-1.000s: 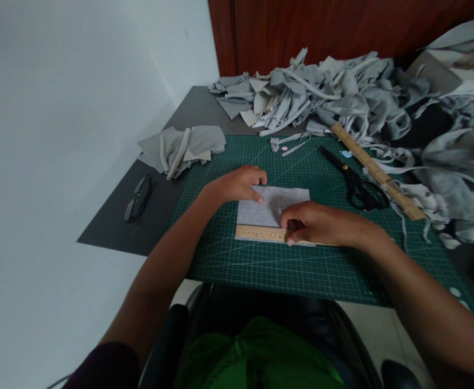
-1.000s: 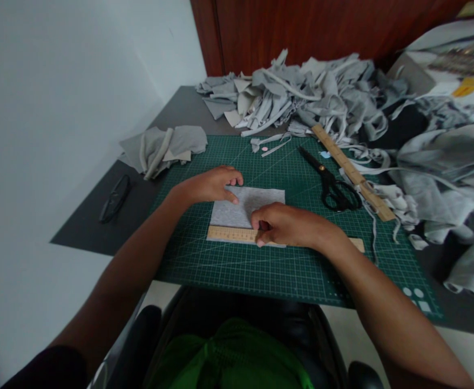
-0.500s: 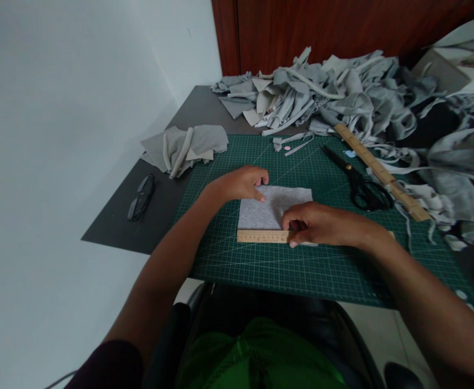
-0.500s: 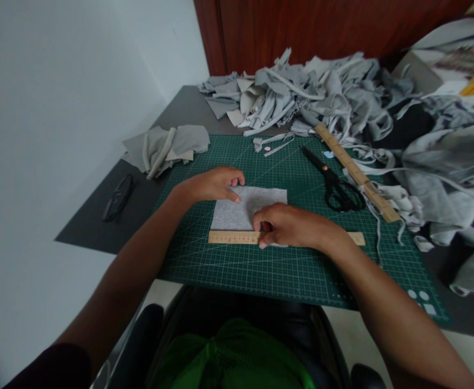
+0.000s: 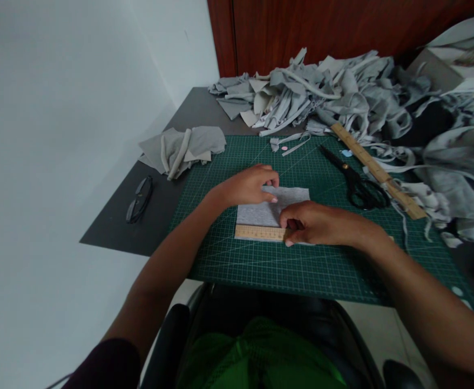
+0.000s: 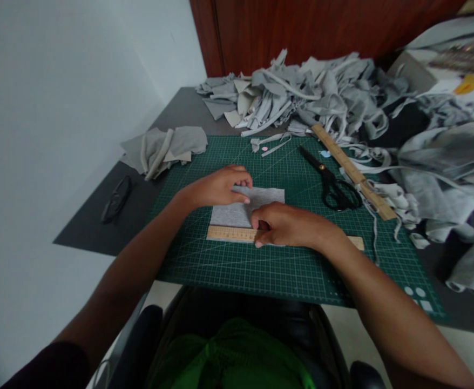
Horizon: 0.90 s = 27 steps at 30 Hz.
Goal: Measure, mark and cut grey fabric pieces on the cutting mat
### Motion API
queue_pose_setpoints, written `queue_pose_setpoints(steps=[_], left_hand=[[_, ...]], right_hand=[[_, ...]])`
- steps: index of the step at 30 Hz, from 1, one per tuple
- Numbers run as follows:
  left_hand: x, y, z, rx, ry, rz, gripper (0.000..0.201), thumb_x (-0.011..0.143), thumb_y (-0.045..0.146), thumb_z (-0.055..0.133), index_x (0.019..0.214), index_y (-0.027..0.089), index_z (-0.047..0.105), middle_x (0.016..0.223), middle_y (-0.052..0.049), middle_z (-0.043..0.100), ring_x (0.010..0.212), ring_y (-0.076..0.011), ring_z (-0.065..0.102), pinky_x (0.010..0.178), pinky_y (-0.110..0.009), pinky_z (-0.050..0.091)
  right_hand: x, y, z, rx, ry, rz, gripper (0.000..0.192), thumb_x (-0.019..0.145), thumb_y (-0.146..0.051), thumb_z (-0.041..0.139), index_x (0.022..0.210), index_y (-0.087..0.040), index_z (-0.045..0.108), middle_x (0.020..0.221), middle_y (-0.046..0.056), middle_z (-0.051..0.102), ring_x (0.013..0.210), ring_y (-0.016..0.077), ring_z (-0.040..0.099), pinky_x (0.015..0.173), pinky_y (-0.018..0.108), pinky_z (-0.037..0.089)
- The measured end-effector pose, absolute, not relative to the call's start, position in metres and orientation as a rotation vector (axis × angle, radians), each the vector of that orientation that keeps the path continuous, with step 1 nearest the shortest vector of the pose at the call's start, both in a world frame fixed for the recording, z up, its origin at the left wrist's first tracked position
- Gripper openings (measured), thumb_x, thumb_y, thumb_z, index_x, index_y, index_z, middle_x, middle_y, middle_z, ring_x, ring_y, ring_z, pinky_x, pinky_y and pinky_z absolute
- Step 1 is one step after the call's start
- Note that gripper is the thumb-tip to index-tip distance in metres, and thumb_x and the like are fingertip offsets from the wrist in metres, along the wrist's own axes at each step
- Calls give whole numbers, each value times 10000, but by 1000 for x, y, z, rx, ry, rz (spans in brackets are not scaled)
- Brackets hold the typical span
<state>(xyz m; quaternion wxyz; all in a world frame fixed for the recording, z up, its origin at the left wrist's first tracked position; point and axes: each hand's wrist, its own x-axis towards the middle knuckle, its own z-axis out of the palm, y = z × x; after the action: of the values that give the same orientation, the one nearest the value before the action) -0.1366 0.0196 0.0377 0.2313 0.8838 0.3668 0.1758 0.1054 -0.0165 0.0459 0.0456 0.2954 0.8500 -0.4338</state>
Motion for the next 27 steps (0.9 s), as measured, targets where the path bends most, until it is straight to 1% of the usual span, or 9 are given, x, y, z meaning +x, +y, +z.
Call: queue_pose_setpoints(steps=[4,8,10,13,17,20,24,25,27], left_hand=[[-122,10,42,2420,774,404,132,809,147,771,863,183,656,893,-11,627,926,-183,589,844,-307,435],[-116,3,39,2363,763,280,137,873,237,740,811,178,634,808,3,615,779,-152,584,718,-279,425],[-113,-1,38,2398,764,220,154,895,272,724,817,174,635,807,-2,626,780,-158,602,722,-283,439],[-105,-8,38,2544,852,189,201,874,330,776,939,169,675,948,-49,697,951,-230,657,859,-345,485],[-95,-25,43,2651,996,88,332,889,449,788,1048,169,705,1058,-77,718,1054,-277,669,1032,-436,476],[-85,-50,48,2628,1243,111,347,941,460,741,1125,166,715,1124,-101,725,1155,-305,646,1030,-447,496],[-60,-96,42,2631,1658,136,409,1020,485,625,1140,110,734,1158,-169,716,1170,-375,631,1003,-561,511],[-54,-105,38,2643,1682,183,450,1025,504,612,1197,103,722,1194,-176,712,1191,-384,622,1001,-573,513],[-43,-119,25,2669,1687,348,516,1028,472,623,1416,132,617,1403,-164,647,1313,-378,569,1043,-556,507]], right_hand=[[110,-14,48,816,2648,-1355,188,925,-366,704,847,-198,675,757,-19,616,669,145,541,609,279,352],[117,-1,43,852,2720,-1322,354,1030,-462,541,891,-183,707,760,-1,633,669,154,532,625,291,369],[120,7,37,930,2786,-1272,431,1052,-494,476,880,-178,713,715,-1,614,645,157,522,618,298,373],[122,18,30,920,2888,-1310,391,1026,-478,497,930,-169,716,768,17,650,687,173,573,628,297,420],[124,23,24,980,2684,-1575,398,971,-558,569,891,-179,660,636,-37,558,508,144,541,470,265,422],[124,25,24,1014,2571,-1720,374,947,-558,616,876,-190,619,611,-57,549,455,125,541,416,239,435],[122,29,23,1006,2544,-1810,321,940,-505,619,852,-197,591,633,-61,560,444,100,543,409,213,458],[121,29,21,1008,2571,-1775,298,948,-481,599,851,-199,592,633,-59,567,439,101,544,406,215,460],[118,30,17,1029,2652,-1656,247,960,-419,557,862,-199,609,628,-55,589,427,108,546,407,223,461]])
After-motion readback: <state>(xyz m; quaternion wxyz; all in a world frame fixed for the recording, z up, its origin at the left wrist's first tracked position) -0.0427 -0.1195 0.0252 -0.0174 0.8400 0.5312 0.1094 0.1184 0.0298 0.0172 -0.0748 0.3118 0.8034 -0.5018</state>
